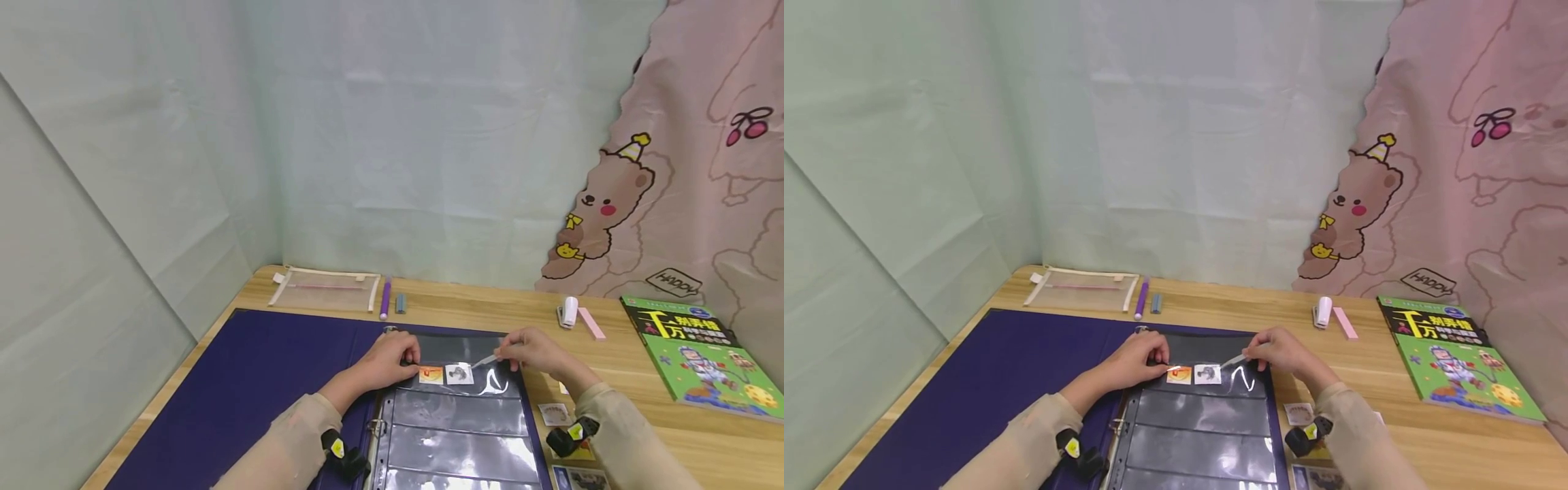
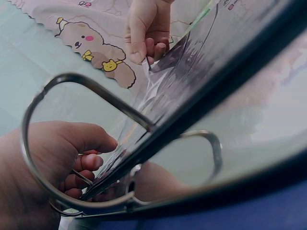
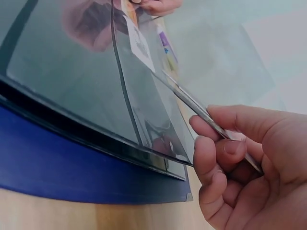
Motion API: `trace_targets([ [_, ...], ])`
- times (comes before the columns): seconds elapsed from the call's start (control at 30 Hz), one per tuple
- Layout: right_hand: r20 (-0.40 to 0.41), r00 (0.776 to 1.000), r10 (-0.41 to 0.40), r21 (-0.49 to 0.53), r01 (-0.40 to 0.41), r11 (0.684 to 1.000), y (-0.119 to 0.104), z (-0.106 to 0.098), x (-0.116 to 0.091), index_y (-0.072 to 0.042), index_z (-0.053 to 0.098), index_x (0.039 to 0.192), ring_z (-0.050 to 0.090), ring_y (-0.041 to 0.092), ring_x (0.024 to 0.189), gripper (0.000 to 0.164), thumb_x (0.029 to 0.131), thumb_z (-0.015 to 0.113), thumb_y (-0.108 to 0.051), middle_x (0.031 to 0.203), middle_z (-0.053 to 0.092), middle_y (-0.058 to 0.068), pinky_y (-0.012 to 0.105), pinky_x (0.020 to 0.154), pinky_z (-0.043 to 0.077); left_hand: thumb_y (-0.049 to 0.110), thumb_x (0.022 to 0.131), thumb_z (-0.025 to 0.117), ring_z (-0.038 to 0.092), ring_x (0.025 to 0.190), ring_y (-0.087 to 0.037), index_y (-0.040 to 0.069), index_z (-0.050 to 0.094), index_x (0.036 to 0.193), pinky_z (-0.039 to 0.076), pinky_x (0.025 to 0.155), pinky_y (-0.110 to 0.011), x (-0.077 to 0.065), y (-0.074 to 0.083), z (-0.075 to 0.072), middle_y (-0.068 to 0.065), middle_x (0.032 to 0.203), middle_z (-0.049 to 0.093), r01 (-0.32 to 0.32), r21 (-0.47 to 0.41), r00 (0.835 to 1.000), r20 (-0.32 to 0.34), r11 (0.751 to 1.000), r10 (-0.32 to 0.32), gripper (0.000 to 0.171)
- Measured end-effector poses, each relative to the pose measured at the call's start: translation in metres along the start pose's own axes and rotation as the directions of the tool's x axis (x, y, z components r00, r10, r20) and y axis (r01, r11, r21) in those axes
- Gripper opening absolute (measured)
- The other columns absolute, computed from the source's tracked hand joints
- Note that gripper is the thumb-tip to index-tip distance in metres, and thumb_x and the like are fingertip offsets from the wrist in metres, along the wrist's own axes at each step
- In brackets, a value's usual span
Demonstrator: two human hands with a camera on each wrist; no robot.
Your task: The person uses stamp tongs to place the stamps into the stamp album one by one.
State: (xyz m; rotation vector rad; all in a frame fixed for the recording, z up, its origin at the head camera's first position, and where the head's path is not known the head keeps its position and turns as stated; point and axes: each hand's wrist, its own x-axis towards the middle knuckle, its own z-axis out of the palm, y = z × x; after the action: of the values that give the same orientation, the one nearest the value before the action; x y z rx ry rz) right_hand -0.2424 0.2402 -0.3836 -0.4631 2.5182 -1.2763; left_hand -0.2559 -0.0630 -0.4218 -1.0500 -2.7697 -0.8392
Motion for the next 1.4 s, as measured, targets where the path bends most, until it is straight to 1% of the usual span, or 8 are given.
trace_targets([
  [0.1,0.0,1.0,0.018,-0.002,-0.018,1.0,0.002,-0.002,0.001,0.006,0.061,0.082,0.05,0.005,0.053,0.024,0.085,0.058,-0.017,0.059,0.055,-0.003,0.024,0.047,0.04,0.023,0.076,0.069,0.039,0.068,-0.005,0.021,0.054,0.076,0.03,0.071,-0.024,0.001,0.0,0.0,0.008,0.072,0.048,0.0,-0.001,1.0,0.002,1.0,0.0,0.015],
  [0.3,0.0,1.0,0.014,-0.011,-0.014,1.0,0.002,-0.004,0.002,0.006,0.061,0.082,0.05,0.006,0.054,0.025,0.086,0.058,-0.018,0.059,0.055,-0.002,0.026,0.049,0.041,0.023,0.077,0.068,0.039,0.068,-0.006,0.02,0.054,0.076,0.029,0.072,-0.025,0.001,0.001,-0.002,0.007,0.073,0.049,0.001,-0.006,1.0,0.001,1.0,-0.001,0.015],
  [0.47,0.002,1.0,0.02,-0.004,-0.02,1.0,0.002,-0.004,0.004,0.006,0.061,0.082,0.051,0.007,0.054,0.024,0.085,0.058,-0.018,0.063,0.056,0.001,0.025,0.049,0.04,0.023,0.076,0.069,0.039,0.068,-0.006,0.021,0.053,0.075,0.029,0.071,-0.025,0.0,0.001,-0.001,0.007,0.072,0.048,-0.002,-0.002,1.0,-0.001,1.0,0.002,0.015],
  [0.67,0.008,1.0,0.014,-0.021,-0.014,1.0,0.0,-0.004,0.004,0.005,0.06,0.08,0.051,0.007,0.054,0.023,0.084,0.059,-0.017,0.065,0.056,0.006,0.025,0.048,0.039,0.023,0.076,0.069,0.039,0.068,-0.005,0.021,0.053,0.075,0.03,0.072,-0.025,0.0,0.0,0.0,0.008,0.072,0.048,-0.006,0.002,1.0,-0.002,1.0,0.006,0.015],
  [0.83,0.032,0.999,-0.003,-0.057,0.005,0.998,-0.003,-0.008,0.003,0.003,0.062,0.079,0.051,0.009,0.054,0.022,0.084,0.06,-0.018,0.063,0.058,0.004,0.026,0.048,0.041,0.023,0.076,0.069,0.039,0.068,-0.005,0.021,0.054,0.075,0.03,0.072,-0.025,0.0,0.001,-0.001,0.007,0.072,0.048,-0.005,0.001,1.0,-0.003,1.0,0.005,0.015],
  [1.13,0.091,0.996,-0.012,-0.068,0.018,0.998,-0.005,-0.017,0.003,0.005,0.063,0.079,0.047,0.006,0.05,0.022,0.084,0.059,-0.017,0.058,0.054,0.002,0.025,0.045,0.039,0.024,0.076,0.069,0.039,0.067,-0.005,0.022,0.053,0.075,0.03,0.073,-0.025,0.001,0.001,0.0,0.009,0.071,0.047,-0.005,0.008,1.0,0.001,1.0,0.005,0.016],
  [1.27,0.081,0.997,0.013,-0.088,-0.006,0.996,-0.004,-0.021,0.003,0.003,0.064,0.08,0.047,0.008,0.05,0.023,0.083,0.06,-0.019,0.059,0.054,0.003,0.025,0.046,0.039,0.024,0.077,0.069,0.039,0.066,-0.005,0.022,0.053,0.075,0.03,0.073,-0.026,0.001,0.001,0.0,0.009,0.071,0.047,-0.002,0.003,1.0,0.009,1.0,0.002,0.016],
  [1.4,0.064,0.997,0.04,-0.079,-0.034,0.996,-0.002,-0.025,-0.001,0.004,0.063,0.083,0.049,0.009,0.053,0.026,0.084,0.059,-0.022,0.062,0.054,0.004,0.025,0.049,0.041,0.024,0.077,0.069,0.039,0.066,-0.005,0.022,0.054,0.075,0.03,0.073,-0.026,0.0,0.001,0.0,0.008,0.072,0.048,-0.001,0.001,1.0,0.015,1.0,0.001,0.015],
])
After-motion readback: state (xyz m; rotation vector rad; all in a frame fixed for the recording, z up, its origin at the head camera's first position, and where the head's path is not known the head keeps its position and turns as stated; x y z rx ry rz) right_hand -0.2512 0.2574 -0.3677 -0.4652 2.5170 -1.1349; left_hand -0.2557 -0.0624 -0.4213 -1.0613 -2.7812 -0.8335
